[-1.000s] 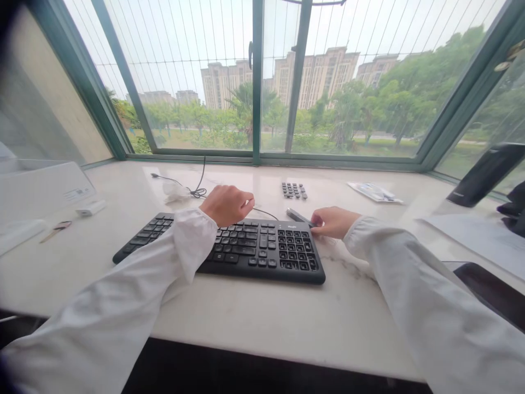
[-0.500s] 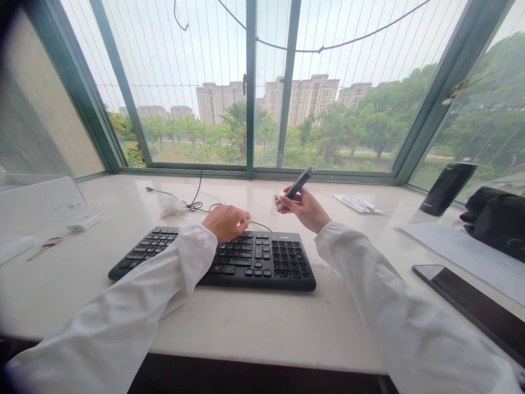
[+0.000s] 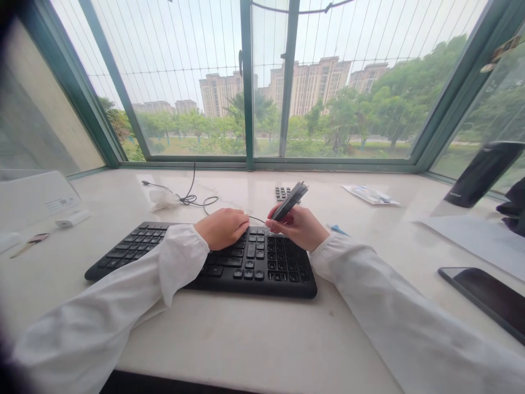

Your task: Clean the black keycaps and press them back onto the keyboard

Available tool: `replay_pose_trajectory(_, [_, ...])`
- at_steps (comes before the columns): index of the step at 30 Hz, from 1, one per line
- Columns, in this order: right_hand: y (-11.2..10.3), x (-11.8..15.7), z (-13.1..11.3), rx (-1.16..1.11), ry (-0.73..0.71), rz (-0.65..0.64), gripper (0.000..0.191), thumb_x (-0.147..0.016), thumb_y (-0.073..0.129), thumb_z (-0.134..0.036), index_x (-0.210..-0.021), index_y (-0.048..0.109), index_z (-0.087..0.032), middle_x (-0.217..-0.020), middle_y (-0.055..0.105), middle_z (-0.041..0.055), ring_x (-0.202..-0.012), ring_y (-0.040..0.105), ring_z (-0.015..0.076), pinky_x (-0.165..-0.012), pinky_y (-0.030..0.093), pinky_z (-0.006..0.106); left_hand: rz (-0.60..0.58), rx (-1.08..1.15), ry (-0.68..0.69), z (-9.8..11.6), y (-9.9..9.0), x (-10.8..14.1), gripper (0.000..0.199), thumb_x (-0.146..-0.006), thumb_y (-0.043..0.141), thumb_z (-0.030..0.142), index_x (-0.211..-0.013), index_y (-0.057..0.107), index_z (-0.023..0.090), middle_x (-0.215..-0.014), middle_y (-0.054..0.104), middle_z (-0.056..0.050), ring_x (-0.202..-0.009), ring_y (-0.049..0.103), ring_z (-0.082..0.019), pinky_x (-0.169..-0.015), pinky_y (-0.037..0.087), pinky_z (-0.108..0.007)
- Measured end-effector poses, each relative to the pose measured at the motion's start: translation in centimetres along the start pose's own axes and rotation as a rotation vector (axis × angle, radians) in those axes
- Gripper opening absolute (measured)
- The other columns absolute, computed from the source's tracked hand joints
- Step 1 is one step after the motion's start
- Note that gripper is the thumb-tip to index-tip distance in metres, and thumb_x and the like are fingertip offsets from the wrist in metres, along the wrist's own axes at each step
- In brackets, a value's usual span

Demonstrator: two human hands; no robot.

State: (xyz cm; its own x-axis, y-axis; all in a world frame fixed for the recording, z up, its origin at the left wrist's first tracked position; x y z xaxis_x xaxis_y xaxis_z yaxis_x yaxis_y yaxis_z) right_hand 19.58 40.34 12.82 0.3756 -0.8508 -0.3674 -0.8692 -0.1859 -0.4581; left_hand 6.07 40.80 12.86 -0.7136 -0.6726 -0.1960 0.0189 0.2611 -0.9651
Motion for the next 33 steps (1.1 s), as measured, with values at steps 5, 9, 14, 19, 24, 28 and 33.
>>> replay_pose_trajectory(5, [0.5,0.4,-0.6,0.071,-0.042,-0.042,0.032,-0.074,0.072,-0.045,-0.085,0.06,-0.017,-0.079,0.062,0.0025,-0.071,0.058,0.0152,-0.062,0.048,0.027,-0.012,-0.007,0.005,0.0,0.0,0.0,0.038,-0.095,0.032,0.028,-0.081,0.064,0.013,-0.085,0.068,-0.011,-0.077,0.063,-0.021,-0.073,0.047,-0.033])
replay_pose_trajectory(9, [0.8,0.5,-0.5,0.038,-0.011,-0.034,0.034,-0.072,0.073,-0.046,-0.084,0.058,-0.019,-0.079,0.063,0.0023,-0.071,0.058,0.0154,-0.061,0.049,0.026,-0.022,-0.004,0.014,0.3,-0.3,0.1,0.036,-0.093,0.034,0.027,-0.08,0.065,0.013,-0.084,0.068,-0.011,-0.077,0.063,-0.021,-0.073,0.047,-0.033])
replay_pose_trajectory(14, [1.0,0.5,-0.3,0.019,0.017,-0.015,0.036,-0.071,0.072,-0.049,-0.082,0.057,-0.019,-0.071,0.058,0.0001,-0.065,0.055,0.0138,-0.058,0.047,0.026,-0.038,-0.003,0.005,0.6,-0.7,0.4,0.032,-0.09,0.038,0.026,-0.077,0.065,0.014,-0.085,0.068,-0.011,-0.077,0.063,-0.021,-0.069,0.045,-0.033])
replay_pose_trajectory(19, [0.9,0.5,-0.7,0.03,0.014,0.005,0.036,-0.072,0.072,-0.05,-0.079,0.06,-0.017,-0.071,0.059,0.001,-0.067,0.055,0.0143,-0.062,0.048,0.028,-0.029,-0.003,-0.016,0.5,-0.9,0.4,0.032,-0.09,0.038,0.027,-0.079,0.065,0.014,-0.087,0.068,-0.011,-0.077,0.063,-0.022,-0.068,0.045,-0.033])
replay_pose_trajectory(24, [1.0,0.3,-0.5,0.014,0.031,-0.022,0.039,-0.071,0.071,-0.053,-0.08,0.064,-0.016,-0.076,0.063,0.003,-0.071,0.057,0.0159,-0.066,0.049,0.03,-0.024,-0.002,-0.023,0.5,-1.0,0.5,0.033,-0.091,0.037,0.029,-0.08,0.066,0.015,-0.086,0.068,-0.01,-0.077,0.063,-0.021,-0.069,0.045,-0.033])
replay_pose_trajectory(28, [1.0,0.3,-0.4,-0.013,0.07,-0.043,0.043,-0.068,0.072,-0.057,-0.08,0.063,-0.016,-0.075,0.062,0.0025,-0.072,0.058,0.0164,-0.068,0.049,0.031,-0.01,-0.008,-0.024,0.4,-1.0,0.6,0.033,-0.09,0.038,0.031,-0.078,0.065,0.016,-0.085,0.068,-0.009,-0.076,0.063,-0.021,-0.067,0.044,-0.033])
replay_pose_trajectory(33, [1.3,0.3,-0.9,0.042,0.052,-0.055,0.041,-0.071,0.069,-0.056,-0.079,0.063,-0.016,-0.074,0.062,0.0031,-0.072,0.059,0.0174,-0.067,0.05,0.031,-0.006,-0.003,-0.033,0.2,-0.9,0.6,0.033,-0.09,0.038,0.031,-0.078,0.065,0.017,-0.085,0.068,-0.009,-0.076,0.064,-0.022,-0.067,0.044,-0.033])
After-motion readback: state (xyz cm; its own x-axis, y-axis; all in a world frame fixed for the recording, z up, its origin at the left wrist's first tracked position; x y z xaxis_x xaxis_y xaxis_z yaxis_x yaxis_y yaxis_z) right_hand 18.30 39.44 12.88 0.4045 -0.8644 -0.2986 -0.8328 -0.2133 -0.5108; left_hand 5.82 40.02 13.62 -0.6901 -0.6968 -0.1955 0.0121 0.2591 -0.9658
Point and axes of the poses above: each hand's wrist, its own x-axis away from the middle knuckle, its own y-axis out of the palm, z = x × y, the point moved 8 cm from there along -x, towards the middle knuckle
